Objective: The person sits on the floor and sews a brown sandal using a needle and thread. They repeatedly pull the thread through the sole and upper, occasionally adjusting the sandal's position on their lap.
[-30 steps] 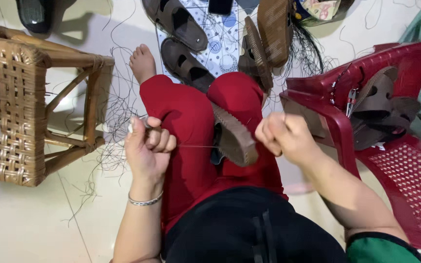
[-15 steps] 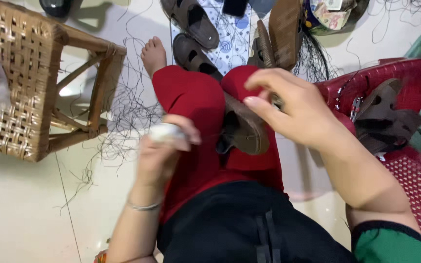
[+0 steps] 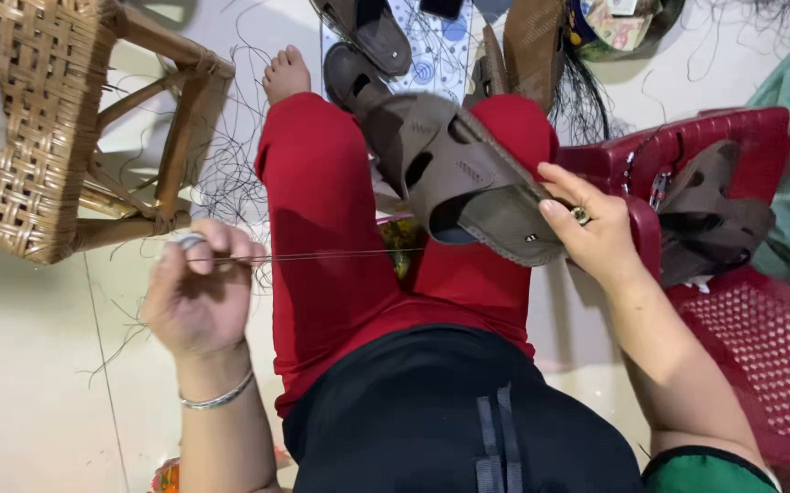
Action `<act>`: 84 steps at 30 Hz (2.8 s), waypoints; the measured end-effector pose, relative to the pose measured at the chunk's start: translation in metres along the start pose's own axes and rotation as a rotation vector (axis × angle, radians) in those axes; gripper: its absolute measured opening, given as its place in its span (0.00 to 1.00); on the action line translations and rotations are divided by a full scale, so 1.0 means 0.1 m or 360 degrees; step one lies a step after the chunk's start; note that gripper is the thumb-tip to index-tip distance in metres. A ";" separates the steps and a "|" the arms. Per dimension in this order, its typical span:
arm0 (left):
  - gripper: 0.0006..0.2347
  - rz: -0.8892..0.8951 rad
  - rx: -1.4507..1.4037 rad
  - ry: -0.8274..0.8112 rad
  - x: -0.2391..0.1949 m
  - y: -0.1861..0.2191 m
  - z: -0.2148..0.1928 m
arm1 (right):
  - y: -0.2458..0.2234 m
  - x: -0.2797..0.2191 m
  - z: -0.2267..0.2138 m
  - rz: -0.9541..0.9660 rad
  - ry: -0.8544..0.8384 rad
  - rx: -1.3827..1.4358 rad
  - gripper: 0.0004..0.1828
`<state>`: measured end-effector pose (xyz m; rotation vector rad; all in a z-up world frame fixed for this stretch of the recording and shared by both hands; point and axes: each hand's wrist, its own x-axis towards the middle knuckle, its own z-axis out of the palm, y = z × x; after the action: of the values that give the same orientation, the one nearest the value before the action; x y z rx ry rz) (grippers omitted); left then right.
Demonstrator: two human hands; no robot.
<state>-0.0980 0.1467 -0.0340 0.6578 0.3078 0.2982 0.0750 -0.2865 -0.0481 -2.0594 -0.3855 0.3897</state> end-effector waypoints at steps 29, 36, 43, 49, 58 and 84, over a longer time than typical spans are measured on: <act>0.36 0.0806 0.2602 -0.1461 0.36 -1.22 1.34 | -0.98 -0.22 -0.33 -0.0377 -0.0732 -0.1073 0.27; 0.37 0.0728 0.2544 -0.1438 0.38 -1.32 1.29 | -0.95 -0.25 -0.30 -0.0424 -0.0743 -0.1308 0.28; 0.33 0.0875 0.2489 -0.1305 0.36 -1.51 1.27 | -1.14 -0.26 -0.21 -0.0605 -0.0610 -0.1999 0.35; 0.32 0.0843 0.2330 -0.1313 0.42 -1.46 1.19 | -1.16 0.10 -0.03 -0.0670 -0.0724 -0.1632 0.16; 0.07 0.1393 0.2297 -0.1226 0.26 -1.17 1.41 | -1.06 0.06 -0.08 -0.0591 -0.0597 -0.1170 0.15; 0.15 -0.0029 0.1951 -0.1016 0.41 -1.01 1.61 | -1.38 -0.04 -0.87 -0.0254 -0.0790 -0.1230 0.29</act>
<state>0.0167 -0.0026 0.0150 1.8980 -0.1677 -0.1752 0.0921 -0.2883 0.1141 -2.6296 -1.1346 0.7400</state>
